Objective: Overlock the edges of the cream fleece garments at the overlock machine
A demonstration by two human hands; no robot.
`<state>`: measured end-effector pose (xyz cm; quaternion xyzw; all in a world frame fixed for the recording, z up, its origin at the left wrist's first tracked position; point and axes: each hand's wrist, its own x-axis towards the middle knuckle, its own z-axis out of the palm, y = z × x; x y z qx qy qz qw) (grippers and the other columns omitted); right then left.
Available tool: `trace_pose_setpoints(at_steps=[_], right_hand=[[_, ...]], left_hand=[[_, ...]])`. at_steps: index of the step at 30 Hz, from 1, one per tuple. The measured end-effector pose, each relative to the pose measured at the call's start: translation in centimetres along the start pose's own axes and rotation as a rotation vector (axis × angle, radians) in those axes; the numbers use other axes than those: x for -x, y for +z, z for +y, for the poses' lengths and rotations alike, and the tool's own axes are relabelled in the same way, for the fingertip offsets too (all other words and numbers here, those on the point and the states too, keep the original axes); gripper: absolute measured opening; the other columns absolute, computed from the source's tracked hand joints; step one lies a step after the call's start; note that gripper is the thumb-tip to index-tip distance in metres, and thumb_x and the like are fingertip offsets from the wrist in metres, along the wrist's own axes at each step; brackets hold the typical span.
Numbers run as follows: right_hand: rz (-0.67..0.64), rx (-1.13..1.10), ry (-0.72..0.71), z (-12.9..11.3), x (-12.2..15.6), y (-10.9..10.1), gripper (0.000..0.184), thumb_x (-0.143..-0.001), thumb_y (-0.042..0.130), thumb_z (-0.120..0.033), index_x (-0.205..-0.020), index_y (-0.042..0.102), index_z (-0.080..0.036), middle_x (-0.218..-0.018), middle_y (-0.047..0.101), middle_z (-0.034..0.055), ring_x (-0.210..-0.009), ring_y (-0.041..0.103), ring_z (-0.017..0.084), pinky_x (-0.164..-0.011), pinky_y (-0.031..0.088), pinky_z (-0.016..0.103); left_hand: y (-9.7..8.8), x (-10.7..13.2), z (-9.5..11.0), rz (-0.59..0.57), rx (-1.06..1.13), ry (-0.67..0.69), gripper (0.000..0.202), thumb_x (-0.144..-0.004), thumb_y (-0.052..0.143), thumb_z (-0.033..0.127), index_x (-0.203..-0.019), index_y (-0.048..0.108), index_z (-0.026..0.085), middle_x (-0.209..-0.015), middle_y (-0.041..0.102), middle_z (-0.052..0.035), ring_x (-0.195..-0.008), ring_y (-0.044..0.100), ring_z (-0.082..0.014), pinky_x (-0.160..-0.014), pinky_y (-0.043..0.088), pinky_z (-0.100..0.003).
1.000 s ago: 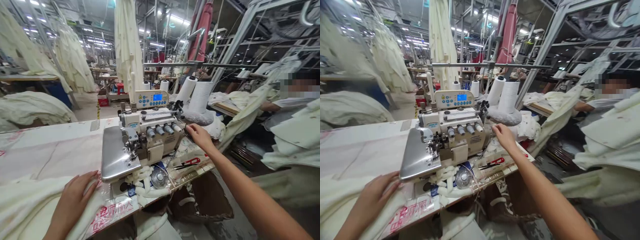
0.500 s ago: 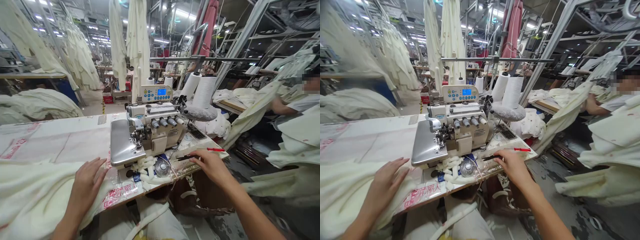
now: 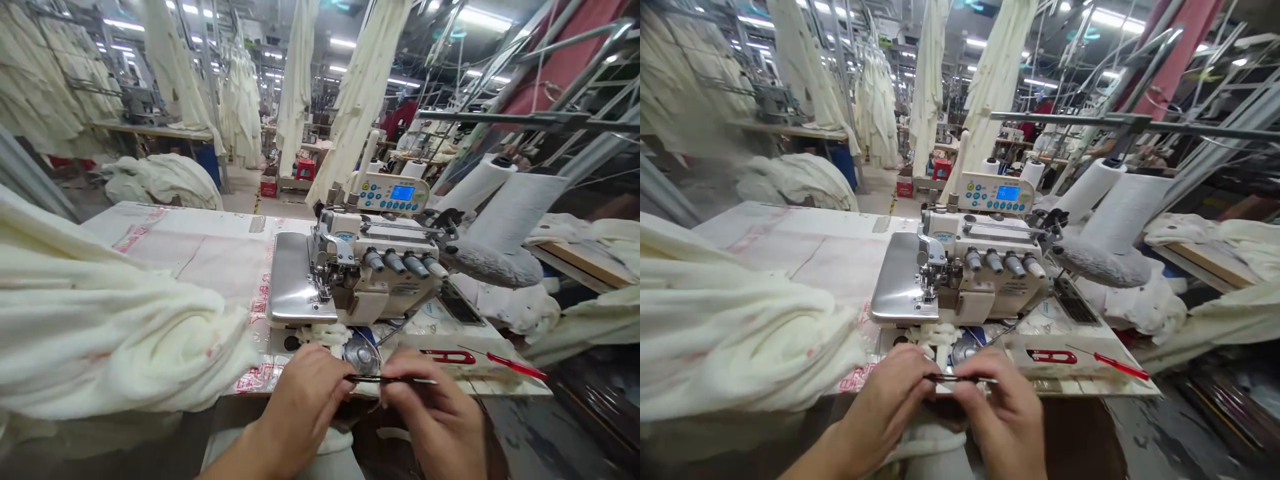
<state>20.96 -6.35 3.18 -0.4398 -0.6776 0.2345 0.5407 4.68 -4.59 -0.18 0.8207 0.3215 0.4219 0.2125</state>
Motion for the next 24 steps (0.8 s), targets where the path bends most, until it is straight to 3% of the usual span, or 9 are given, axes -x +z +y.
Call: trace_pose_setpoints(at_steps=[3, 5, 7, 9, 11, 13, 16, 24], right_hand=[[-0.353, -0.13, 0.09, 1.3, -1.5, 0.6, 0.008, -0.082, 0.063, -0.022, -0.086, 0.07, -0.023, -0.076, 0.061, 0.0033, -0.064, 0.06, 0.013, -0.053, 0.05, 0.021], [-0.398, -0.159, 0.052, 1.7, -2.5, 0.6, 0.012, -0.081, 0.064, -0.018, -0.088, 0.071, -0.025, -0.08, 0.064, 0.0031, -0.071, 0.062, 0.014, -0.058, 0.052, 0.021], [-0.264, -0.155, -0.019, 2.0, -3.4, 0.8, 0.016, -0.079, 0.065, -0.014, -0.088, 0.071, -0.026, -0.083, 0.066, 0.0027, -0.08, 0.063, 0.016, -0.066, 0.054, 0.024], [-0.015, -0.155, -0.074, 2.4, -4.2, 1.7, 0.017, -0.079, 0.065, -0.011, -0.087, 0.069, -0.025, -0.087, 0.067, 0.0025, -0.083, 0.064, 0.017, -0.071, 0.055, 0.028], [0.199, -0.102, -0.118, 3.1, -4.9, 3.0, 0.017, -0.075, 0.068, -0.009, -0.085, 0.067, -0.023, -0.089, 0.067, 0.0027, -0.085, 0.064, 0.018, -0.075, 0.056, 0.032], [0.309, 0.013, -0.193, 3.9, -5.4, 4.4, 0.018, -0.071, 0.071, -0.008, -0.082, 0.066, -0.021, -0.087, 0.067, 0.0028, -0.083, 0.065, 0.018, -0.076, 0.055, 0.035], [0.371, 0.169, -0.345, 5.0, -5.7, 6.0, 0.018, -0.069, 0.072, -0.006, -0.08, 0.064, -0.019, -0.085, 0.069, 0.0036, -0.078, 0.067, 0.019, -0.072, 0.056, 0.036], [0.316, 0.379, -0.571, 6.2, -6.1, 6.9, 0.03, -0.066, 0.071, 0.001, -0.086, 0.061, -0.019, -0.085, 0.068, 0.0047, -0.079, 0.067, 0.018, -0.071, 0.056, 0.034]], left_hand=[[-1.0, -0.1, -1.1, -0.005, 0.0, 0.015, 0.025, -0.095, 0.035, 0.02, -0.083, 0.056, 0.016, -0.07, 0.06, -0.0024, -0.068, 0.052, -0.0151, -0.069, 0.04, -0.029], [-1.9, -0.3, -1.6, 0.033, -0.008, 0.027, 0.019, -0.094, 0.041, 0.02, -0.087, 0.058, 0.017, -0.075, 0.063, -0.0024, -0.072, 0.054, -0.015, -0.069, 0.04, -0.028], [-2.7, -0.7, -2.2, 0.116, -0.004, 0.014, 0.014, -0.092, 0.048, 0.023, -0.098, 0.058, 0.017, -0.085, 0.065, -0.0034, -0.081, 0.056, -0.0159, -0.075, 0.041, -0.028], [-3.3, -1.0, -2.9, 0.206, 0.002, -0.046, 0.018, -0.09, 0.053, 0.023, -0.107, 0.056, 0.017, -0.091, 0.065, -0.0039, -0.088, 0.057, -0.016, -0.08, 0.042, -0.028], [-3.5, -1.2, -3.7, 0.272, -0.008, -0.129, 0.02, -0.09, 0.052, 0.02, -0.109, 0.055, 0.018, -0.092, 0.064, -0.003, -0.088, 0.057, -0.0148, -0.08, 0.042, -0.026], [-3.4, -1.3, -4.4, 0.306, -0.026, -0.161, 0.018, -0.09, 0.051, 0.016, -0.107, 0.056, 0.018, -0.091, 0.064, -0.0021, -0.086, 0.057, -0.0138, -0.079, 0.043, -0.025], [-3.2, -1.3, -5.0, 0.31, -0.048, -0.123, 0.02, -0.088, 0.052, 0.014, -0.107, 0.056, 0.018, -0.09, 0.064, -0.0021, -0.086, 0.056, -0.0146, -0.08, 0.043, -0.027], [-3.1, -1.0, -5.3, 0.308, -0.056, -0.063, 0.017, -0.088, 0.052, 0.012, -0.102, 0.058, 0.017, -0.092, 0.065, -0.0035, -0.087, 0.056, -0.0159, -0.081, 0.043, -0.029]])
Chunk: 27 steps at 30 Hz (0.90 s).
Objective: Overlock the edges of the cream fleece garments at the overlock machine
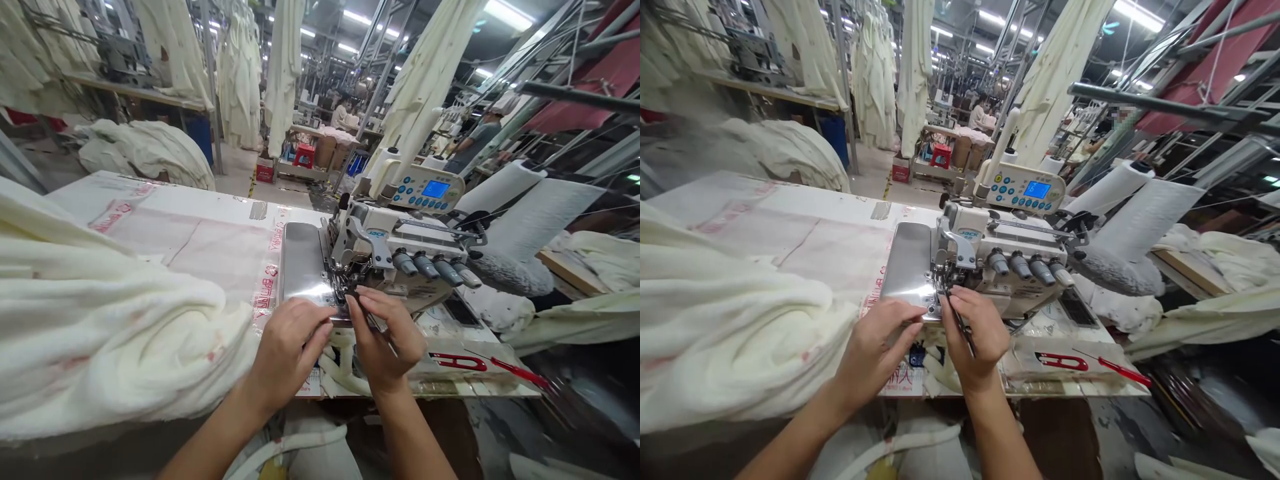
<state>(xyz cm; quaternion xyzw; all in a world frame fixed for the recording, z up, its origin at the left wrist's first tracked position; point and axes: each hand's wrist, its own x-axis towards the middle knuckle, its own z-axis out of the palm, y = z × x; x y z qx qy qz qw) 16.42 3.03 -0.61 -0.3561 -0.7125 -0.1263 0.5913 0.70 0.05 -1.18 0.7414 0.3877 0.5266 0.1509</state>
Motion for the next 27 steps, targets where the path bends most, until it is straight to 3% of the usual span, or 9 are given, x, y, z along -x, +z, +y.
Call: trace_pose_setpoints(at_steps=[8, 10, 12, 16, 19, 22, 24, 27], right_hand=[[-0.091, 0.191, -0.096, 0.2, -0.1, 0.7, 0.027, -0.07, 0.07, -0.003, -0.087, 0.059, -0.02, -0.084, 0.069, 0.0038, -0.078, 0.064, 0.017, -0.071, 0.052, 0.032], [-0.06, 0.13, -0.047, 0.0, -0.1, 0.9, 0.024, -0.071, 0.068, -0.003, -0.084, 0.06, -0.021, -0.082, 0.069, 0.0028, -0.077, 0.065, 0.016, -0.07, 0.052, 0.031], [0.037, 0.008, 0.112, -0.2, -0.2, 1.0, 0.018, -0.072, 0.068, -0.005, -0.079, 0.061, -0.02, -0.079, 0.068, 0.0021, -0.075, 0.065, 0.016, -0.069, 0.052, 0.031], [0.264, -0.326, 0.647, -0.2, -0.4, 0.5, 0.015, -0.068, 0.074, -0.017, -0.068, 0.06, -0.018, -0.067, 0.062, -0.0012, -0.061, 0.06, 0.013, -0.06, 0.05, 0.028], [0.256, -0.591, 0.867, 0.4, -0.5, -0.4, 0.021, -0.064, 0.078, -0.023, -0.064, 0.058, -0.017, -0.059, 0.057, -0.0042, -0.048, 0.051, 0.008, -0.049, 0.042, 0.022], [0.203, -0.654, 0.879, 1.0, -0.3, -1.0, 0.022, -0.063, 0.078, -0.023, -0.064, 0.058, -0.016, -0.061, 0.059, -0.0033, -0.05, 0.051, 0.007, -0.05, 0.043, 0.021], [0.158, -0.621, 0.819, 1.0, -0.1, -1.3, 0.019, -0.065, 0.077, -0.021, -0.065, 0.059, -0.016, -0.064, 0.062, -0.0016, -0.055, 0.055, 0.009, -0.053, 0.045, 0.022], [0.085, -0.541, 0.701, 0.0, 0.0, -2.4, 0.015, -0.068, 0.075, -0.02, -0.068, 0.06, -0.016, -0.068, 0.063, 0.0002, -0.063, 0.061, 0.013, -0.059, 0.05, 0.025]], left_hand=[[0.2, -0.1, -0.1, -0.003, -0.003, 0.009, 0.015, -0.088, 0.051, 0.01, -0.097, 0.06, 0.016, -0.087, 0.066, -0.0039, -0.086, 0.056, -0.0167, -0.079, 0.044, -0.03], [0.2, 0.0, 0.1, -0.008, -0.003, 0.006, 0.015, -0.088, 0.05, 0.011, -0.098, 0.06, 0.017, -0.087, 0.066, -0.0037, -0.085, 0.057, -0.0166, -0.079, 0.044, -0.03], [-0.1, -0.2, 0.4, -0.012, 0.012, -0.02, 0.015, -0.088, 0.05, 0.012, -0.097, 0.061, 0.017, -0.088, 0.066, -0.0034, -0.086, 0.058, -0.0163, -0.079, 0.044, -0.029], [-1.1, -2.3, 1.1, -0.015, 0.089, -0.322, 0.017, -0.089, 0.05, 0.023, -0.097, 0.065, 0.019, -0.09, 0.069, -0.0026, -0.079, 0.062, -0.0147, -0.071, 0.048, -0.026], [-1.4, -5.0, 1.0, -0.167, 0.296, -0.601, 0.022, -0.088, 0.05, 0.031, -0.099, 0.066, 0.019, -0.087, 0.07, -0.003, -0.05, 0.056, -0.0079, -0.051, 0.046, -0.022], [-0.8, -7.1, 0.8, -0.333, 0.576, -0.781, 0.025, -0.085, 0.055, 0.035, -0.095, 0.065, 0.014, -0.092, 0.069, -0.0071, -0.037, 0.047, -0.0021, -0.034, 0.032, -0.015], [-0.1, -7.9, 0.8, -0.308, 0.689, -0.875, 0.023, -0.081, 0.061, 0.031, -0.093, 0.064, 0.012, -0.091, 0.069, -0.0085, -0.036, 0.044, -0.0003, -0.031, 0.026, -0.012], [0.9, -8.3, 1.0, -0.197, 0.725, -0.96, 0.018, -0.074, 0.067, 0.021, -0.087, 0.064, 0.011, -0.076, 0.068, -0.0059, -0.037, 0.043, -0.0003, -0.035, 0.033, -0.011]])
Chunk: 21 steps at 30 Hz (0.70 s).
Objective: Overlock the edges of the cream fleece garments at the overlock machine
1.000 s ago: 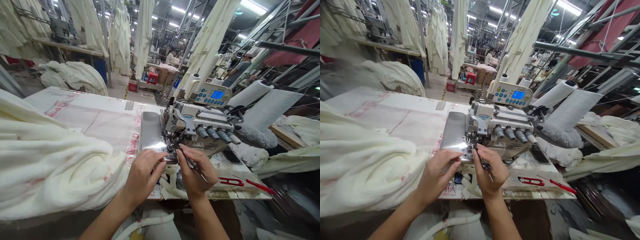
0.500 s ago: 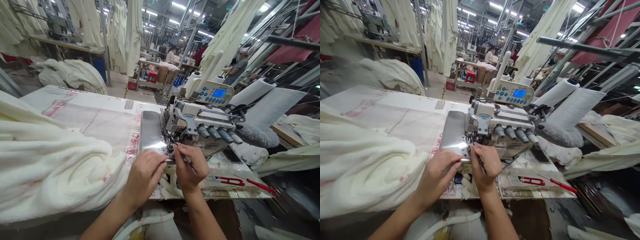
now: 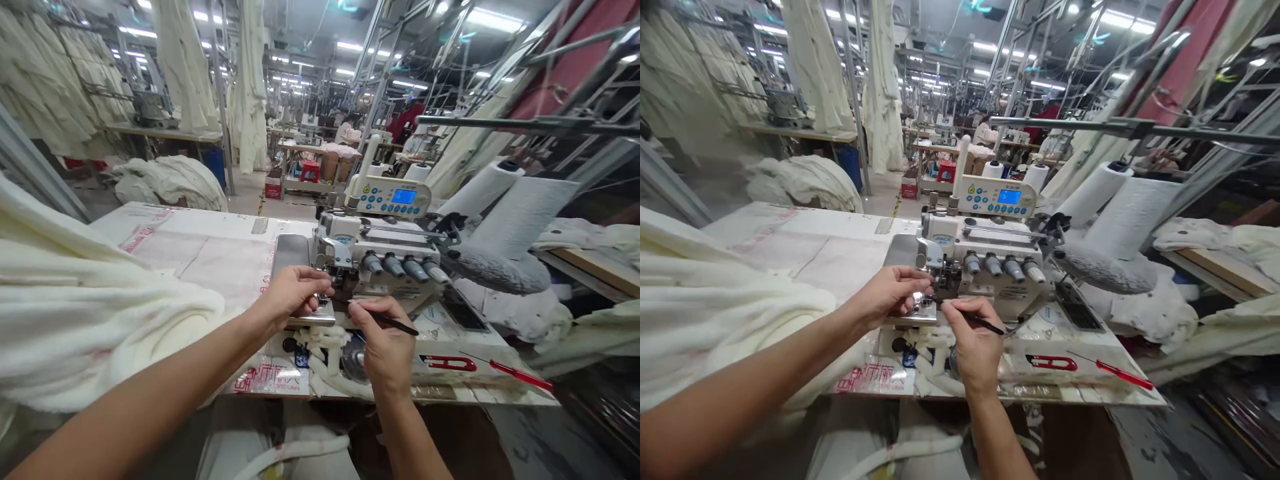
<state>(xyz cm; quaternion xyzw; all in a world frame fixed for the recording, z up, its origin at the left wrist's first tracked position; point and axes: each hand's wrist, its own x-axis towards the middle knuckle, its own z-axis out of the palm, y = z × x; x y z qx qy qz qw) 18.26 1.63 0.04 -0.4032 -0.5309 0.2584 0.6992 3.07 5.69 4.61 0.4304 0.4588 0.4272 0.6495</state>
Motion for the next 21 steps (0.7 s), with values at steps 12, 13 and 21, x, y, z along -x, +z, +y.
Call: trace_pose_setpoints(at_steps=[12, 13, 21], right_hand=[[-0.45, 1.188, -0.146, -4.5, -5.6, -20.6, 0.021, -0.086, 0.05, -0.027, -0.096, 0.067, -0.022, -0.106, 0.064, 0.0054, -0.091, 0.063, 0.02, -0.071, 0.048, 0.031], [-0.603, 1.326, -0.118, -4.2, -6.3, -20.8, 0.019, -0.085, 0.054, -0.03, -0.095, 0.068, -0.023, -0.1, 0.066, 0.0045, -0.087, 0.064, 0.02, -0.067, 0.047, 0.029], [-1.077, 1.418, -0.168, -0.6, -7.4, -17.3, 0.013, -0.066, 0.073, -0.019, -0.062, 0.061, -0.018, -0.046, 0.055, -0.0005, -0.041, 0.054, 0.016, -0.041, 0.025, 0.023]], left_hand=[[-0.1, 6.3, -4.1, 0.142, -0.542, 0.394, 0.02, -0.076, 0.065, 0.039, -0.081, 0.071, 0.021, -0.08, 0.069, -0.0042, -0.078, 0.062, -0.0205, -0.071, 0.05, -0.029], [-0.2, 6.6, -4.7, 0.203, -0.58, 0.468, 0.019, -0.077, 0.064, 0.039, -0.081, 0.071, 0.022, -0.084, 0.068, -0.0045, -0.083, 0.062, -0.0214, -0.076, 0.05, -0.031], [1.0, 7.0, -6.9, 0.382, -0.315, 0.582, 0.013, -0.08, 0.063, 0.032, -0.079, 0.068, 0.019, -0.094, 0.064, -0.0053, -0.092, 0.06, -0.0182, -0.083, 0.05, -0.03]])
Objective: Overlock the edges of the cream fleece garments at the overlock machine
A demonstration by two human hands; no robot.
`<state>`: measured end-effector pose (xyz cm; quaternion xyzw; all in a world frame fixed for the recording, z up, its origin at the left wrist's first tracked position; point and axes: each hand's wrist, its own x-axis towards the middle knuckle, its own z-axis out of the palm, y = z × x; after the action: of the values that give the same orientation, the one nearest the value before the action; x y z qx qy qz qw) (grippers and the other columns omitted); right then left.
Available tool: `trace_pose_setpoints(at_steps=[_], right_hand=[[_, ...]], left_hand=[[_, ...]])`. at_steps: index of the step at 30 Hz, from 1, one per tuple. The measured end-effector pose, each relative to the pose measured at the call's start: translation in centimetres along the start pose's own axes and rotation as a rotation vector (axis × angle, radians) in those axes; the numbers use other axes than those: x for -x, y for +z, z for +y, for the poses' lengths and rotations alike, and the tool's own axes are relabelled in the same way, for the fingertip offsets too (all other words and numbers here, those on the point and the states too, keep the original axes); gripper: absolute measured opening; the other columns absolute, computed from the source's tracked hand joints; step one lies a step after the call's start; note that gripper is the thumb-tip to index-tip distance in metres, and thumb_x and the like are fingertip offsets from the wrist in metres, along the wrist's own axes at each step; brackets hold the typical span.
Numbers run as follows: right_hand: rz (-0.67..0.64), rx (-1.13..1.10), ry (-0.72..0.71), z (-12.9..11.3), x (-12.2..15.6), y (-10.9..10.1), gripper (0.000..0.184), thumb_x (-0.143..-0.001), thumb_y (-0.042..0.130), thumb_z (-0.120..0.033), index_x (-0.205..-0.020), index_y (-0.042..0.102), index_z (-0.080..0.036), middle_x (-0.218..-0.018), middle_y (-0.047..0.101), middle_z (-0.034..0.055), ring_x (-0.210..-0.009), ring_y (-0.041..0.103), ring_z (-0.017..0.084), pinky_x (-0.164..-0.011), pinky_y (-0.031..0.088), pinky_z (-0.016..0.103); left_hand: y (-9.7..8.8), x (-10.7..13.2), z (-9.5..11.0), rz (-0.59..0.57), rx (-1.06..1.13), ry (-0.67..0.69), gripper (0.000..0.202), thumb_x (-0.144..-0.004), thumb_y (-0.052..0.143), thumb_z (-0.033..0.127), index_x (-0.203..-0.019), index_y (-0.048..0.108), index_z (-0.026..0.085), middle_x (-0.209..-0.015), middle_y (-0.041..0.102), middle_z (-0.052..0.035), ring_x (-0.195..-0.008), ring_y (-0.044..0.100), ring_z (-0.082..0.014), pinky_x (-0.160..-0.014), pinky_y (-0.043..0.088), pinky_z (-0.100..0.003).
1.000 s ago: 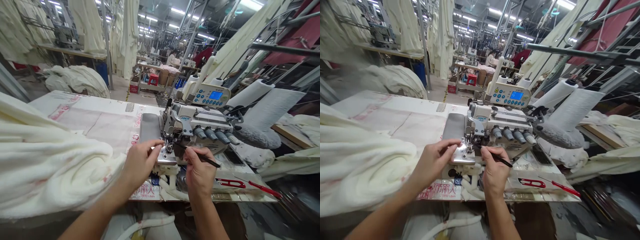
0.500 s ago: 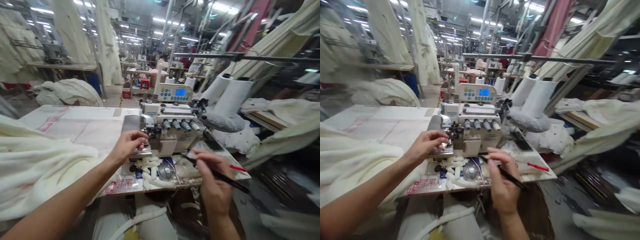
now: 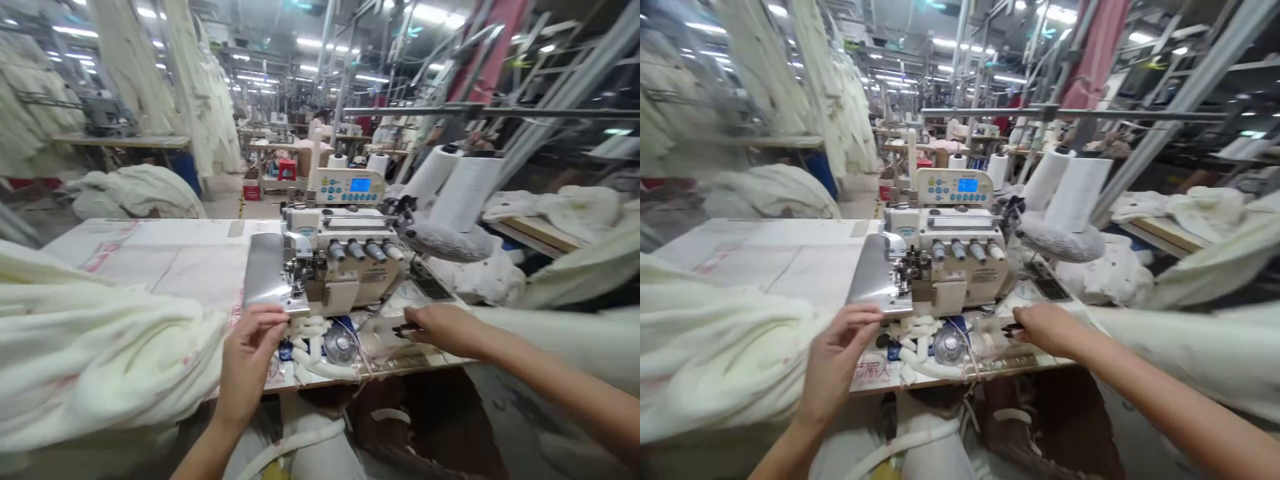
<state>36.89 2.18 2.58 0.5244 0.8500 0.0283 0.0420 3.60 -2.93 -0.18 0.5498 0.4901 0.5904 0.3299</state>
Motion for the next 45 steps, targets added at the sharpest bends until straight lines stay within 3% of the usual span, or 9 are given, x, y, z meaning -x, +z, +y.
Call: trace_pose_setpoints(at_steps=[3, 6, 12, 16, 23, 27, 34, 41, 45], right_hand=[[-0.012, -0.112, -0.106, 1.9, 0.2, -0.9, 0.014, -0.079, 0.064, -0.026, -0.067, 0.061, -0.02, -0.049, 0.058, 0.0001, -0.042, 0.055, 0.012, -0.039, 0.028, 0.023], [0.039, -0.357, -0.193, 1.9, 0.8, -3.0, 0.019, -0.086, 0.055, -0.036, -0.074, 0.059, -0.022, -0.058, 0.062, 0.0008, -0.047, 0.058, 0.009, -0.041, 0.038, 0.018], [0.477, -0.335, -0.158, -7.4, -0.5, -4.9, 0.017, -0.093, 0.041, -0.036, -0.09, 0.047, -0.021, -0.061, 0.061, -0.0015, -0.045, 0.057, 0.01, -0.041, 0.044, 0.018], [0.559, -0.054, -0.457, -10.8, -3.1, -5.6, 0.023, -0.093, 0.041, -0.039, -0.095, 0.05, -0.018, -0.065, 0.062, 0.0001, -0.05, 0.058, 0.012, -0.044, 0.038, 0.023], [0.519, 0.162, -0.844, -9.6, -5.4, -7.6, 0.016, -0.089, 0.052, -0.029, -0.078, 0.055, -0.018, -0.054, 0.051, -0.0015, -0.047, 0.045, 0.012, -0.045, 0.03, 0.027], [0.519, 0.201, -0.865, -10.1, -5.7, -8.0, 0.031, -0.096, 0.034, -0.023, -0.075, 0.055, -0.019, -0.054, 0.051, -0.0004, -0.049, 0.044, 0.013, -0.044, 0.03, 0.029], [0.519, 0.236, -0.888, -11.1, -6.3, -8.0, 0.026, -0.094, 0.044, -0.028, -0.074, 0.057, -0.017, -0.053, 0.047, -0.0014, -0.049, 0.043, 0.012, -0.044, 0.026, 0.029], [0.528, 0.24, -0.894, -10.8, -5.5, -8.2, 0.024, -0.092, 0.047, -0.025, -0.072, 0.058, -0.017, -0.052, 0.048, -0.0018, -0.049, 0.044, 0.012, -0.045, 0.03, 0.028], [0.538, 0.259, -0.871, -10.1, -5.4, -8.1, 0.023, -0.091, 0.049, -0.029, -0.073, 0.058, -0.018, -0.055, 0.051, -0.0008, -0.051, 0.044, 0.012, -0.047, 0.032, 0.029]], left_hand=[[0.2, 0.3, -0.6, -0.019, 0.388, -0.352, 0.018, -0.074, 0.071, 0.031, -0.079, 0.063, 0.015, -0.074, 0.066, -0.0021, -0.072, 0.064, -0.0139, -0.069, 0.053, -0.024], [0.3, 0.6, -1.3, 0.06, 0.563, -0.484, 0.028, -0.066, 0.077, 0.027, -0.084, 0.06, 0.015, -0.069, 0.066, 0.0013, -0.063, 0.065, -0.0114, -0.062, 0.054, -0.021], [1.0, 0.5, -1.1, -0.143, 0.631, -0.46, 0.02, -0.068, 0.077, 0.019, -0.083, 0.064, 0.015, -0.079, 0.07, 0.0002, -0.063, 0.065, -0.0085, -0.065, 0.054, -0.018], [1.2, -0.2, -0.5, -0.315, 0.681, -0.533, 0.017, -0.068, 0.077, 0.016, -0.084, 0.07, 0.015, -0.079, 0.071, -0.0021, -0.065, 0.066, -0.0088, -0.065, 0.054, -0.016], [0.3, -0.9, -0.3, -0.482, 0.871, -0.759, 0.036, -0.061, 0.082, 0.017, -0.096, 0.072, 0.018, -0.095, 0.07, -0.0067, -0.056, 0.065, -0.008, -0.05, 0.05, -0.013], [0.1, -1.1, -0.3, -0.53, 0.901, -0.764, 0.038, -0.061, 0.082, 0.025, -0.097, 0.072, 0.017, -0.079, 0.071, -0.0058, -0.055, 0.065, -0.0096, -0.048, 0.049, -0.012], [-0.1, -1.1, -0.3, -0.554, 0.888, -0.727, 0.043, -0.075, 0.067, 0.049, -0.1, 0.071, 0.015, -0.055, 0.067, -0.0052, -0.049, 0.062, -0.0101, -0.047, 0.048, -0.013], [-0.3, -1.6, 0.2, -0.523, 0.873, -0.69, 0.045, -0.084, 0.053, 0.053, -0.097, 0.072, 0.015, -0.093, 0.072, -0.0111, -0.052, 0.064, -0.0097, -0.047, 0.049, -0.015], [-0.4, -1.9, 0.3, -0.508, 0.846, -0.701, 0.05, -0.082, 0.052, 0.057, -0.095, 0.073, 0.013, -0.089, 0.072, -0.0111, -0.048, 0.062, -0.0088, -0.045, 0.048, -0.015]])
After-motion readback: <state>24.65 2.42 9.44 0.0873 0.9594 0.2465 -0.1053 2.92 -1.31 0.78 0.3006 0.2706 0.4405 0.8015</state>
